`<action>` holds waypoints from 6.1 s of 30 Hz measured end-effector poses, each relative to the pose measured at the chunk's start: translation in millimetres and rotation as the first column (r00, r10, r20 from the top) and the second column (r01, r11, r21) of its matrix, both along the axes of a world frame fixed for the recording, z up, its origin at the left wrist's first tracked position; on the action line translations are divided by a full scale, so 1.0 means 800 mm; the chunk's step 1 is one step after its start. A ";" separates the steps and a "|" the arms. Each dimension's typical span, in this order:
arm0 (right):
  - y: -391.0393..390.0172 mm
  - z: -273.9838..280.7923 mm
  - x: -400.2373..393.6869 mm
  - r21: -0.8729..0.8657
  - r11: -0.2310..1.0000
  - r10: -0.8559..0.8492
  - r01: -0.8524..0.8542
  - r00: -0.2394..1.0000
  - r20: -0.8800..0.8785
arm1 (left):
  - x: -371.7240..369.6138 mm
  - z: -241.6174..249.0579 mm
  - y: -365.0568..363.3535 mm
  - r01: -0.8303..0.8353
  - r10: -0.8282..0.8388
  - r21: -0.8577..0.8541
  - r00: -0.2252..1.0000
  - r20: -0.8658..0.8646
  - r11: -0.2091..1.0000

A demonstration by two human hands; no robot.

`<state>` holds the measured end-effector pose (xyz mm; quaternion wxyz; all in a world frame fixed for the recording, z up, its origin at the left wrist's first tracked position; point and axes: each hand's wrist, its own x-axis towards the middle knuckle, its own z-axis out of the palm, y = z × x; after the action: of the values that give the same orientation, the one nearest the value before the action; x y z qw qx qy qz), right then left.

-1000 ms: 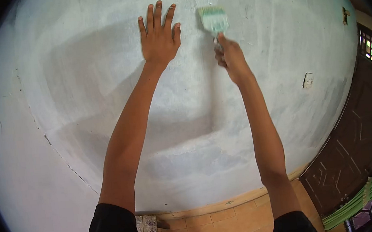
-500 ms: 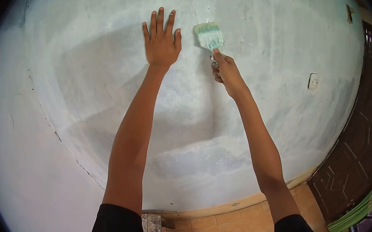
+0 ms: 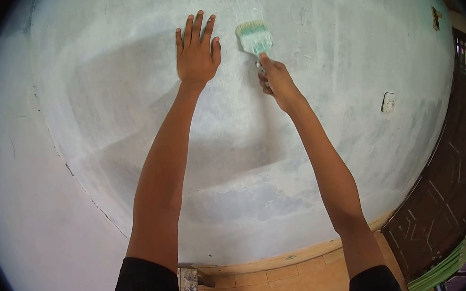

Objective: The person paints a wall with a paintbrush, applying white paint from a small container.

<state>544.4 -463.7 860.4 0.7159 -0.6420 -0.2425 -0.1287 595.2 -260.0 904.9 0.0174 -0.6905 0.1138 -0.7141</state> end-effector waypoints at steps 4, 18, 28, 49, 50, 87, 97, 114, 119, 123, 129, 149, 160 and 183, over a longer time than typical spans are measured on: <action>-0.004 0.024 -0.002 -0.022 0.999 -0.040 0.042 0.996 0.084 | 0.000 0.000 0.000 0.002 -0.002 -0.003 1.000 -0.009 1.000; -0.010 -0.024 -0.006 0.031 0.996 0.082 -0.081 0.996 -0.039 | 0.000 -0.002 -0.001 -0.034 0.034 -0.004 0.999 -0.016 0.999; 0.019 0.036 0.012 0.045 0.999 0.008 -0.011 0.997 0.075 | -0.003 -0.001 -0.001 -0.013 0.012 -0.015 0.999 -0.033 1.000; -0.013 -0.052 -0.016 0.133 0.991 0.033 -0.011 0.985 -0.169 | -0.008 -0.002 -0.002 0.001 -0.002 -0.010 1.000 -0.015 1.000; -0.017 -0.062 -0.019 0.119 0.992 0.054 -0.032 0.982 -0.181 | -0.008 -0.003 -0.001 0.005 -0.005 -0.011 1.000 -0.005 1.000; 0.000 -0.032 -0.017 0.065 0.998 0.024 -0.024 1.000 -0.002 | -0.005 -0.003 -0.002 0.036 -0.036 -0.008 0.999 0.011 0.999; -0.020 -0.108 -0.008 0.118 0.993 0.049 -0.029 0.984 -0.169 | 0.002 -0.003 0.000 0.026 -0.027 0.005 0.998 0.055 1.000; -0.056 -0.092 -0.030 0.136 0.989 0.084 -0.057 0.976 -0.203 | -0.001 -0.002 -0.002 -0.009 0.009 0.003 0.998 0.065 1.000; -0.062 -0.021 -0.017 0.220 0.974 -0.055 0.062 0.998 -0.039 | -0.003 -0.003 -0.002 0.013 -0.013 0.001 0.998 0.059 1.000; -0.070 0.053 -0.022 0.097 0.995 -0.038 0.023 0.987 0.154 | -0.005 -0.003 -0.003 0.007 -0.007 -0.006 0.999 0.039 1.000; -0.068 0.088 0.001 0.000 0.990 -0.137 0.139 0.974 0.178 | -0.005 -0.004 -0.003 0.011 -0.010 -0.008 0.999 0.044 1.000; -0.072 -0.092 0.002 0.035 0.994 -0.097 0.099 0.993 -0.069 | -0.002 -0.006 -0.003 0.017 -0.018 0.017 0.998 0.066 1.000; -0.064 0.074 0.034 0.095 0.992 -0.095 0.084 0.987 0.128 | 0.001 -0.004 -0.001 0.030 -0.033 0.038 0.995 0.092 0.999; -0.082 0.008 0.042 0.015 0.988 -0.156 0.156 0.980 0.122 | 0.007 -0.003 0.002 0.044 -0.056 0.078 0.986 0.157 0.996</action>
<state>578.0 -529.7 866.8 0.6890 -0.6479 -0.2348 -0.2244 600.8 -258.5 902.4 0.0345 -0.6272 0.1558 -0.7624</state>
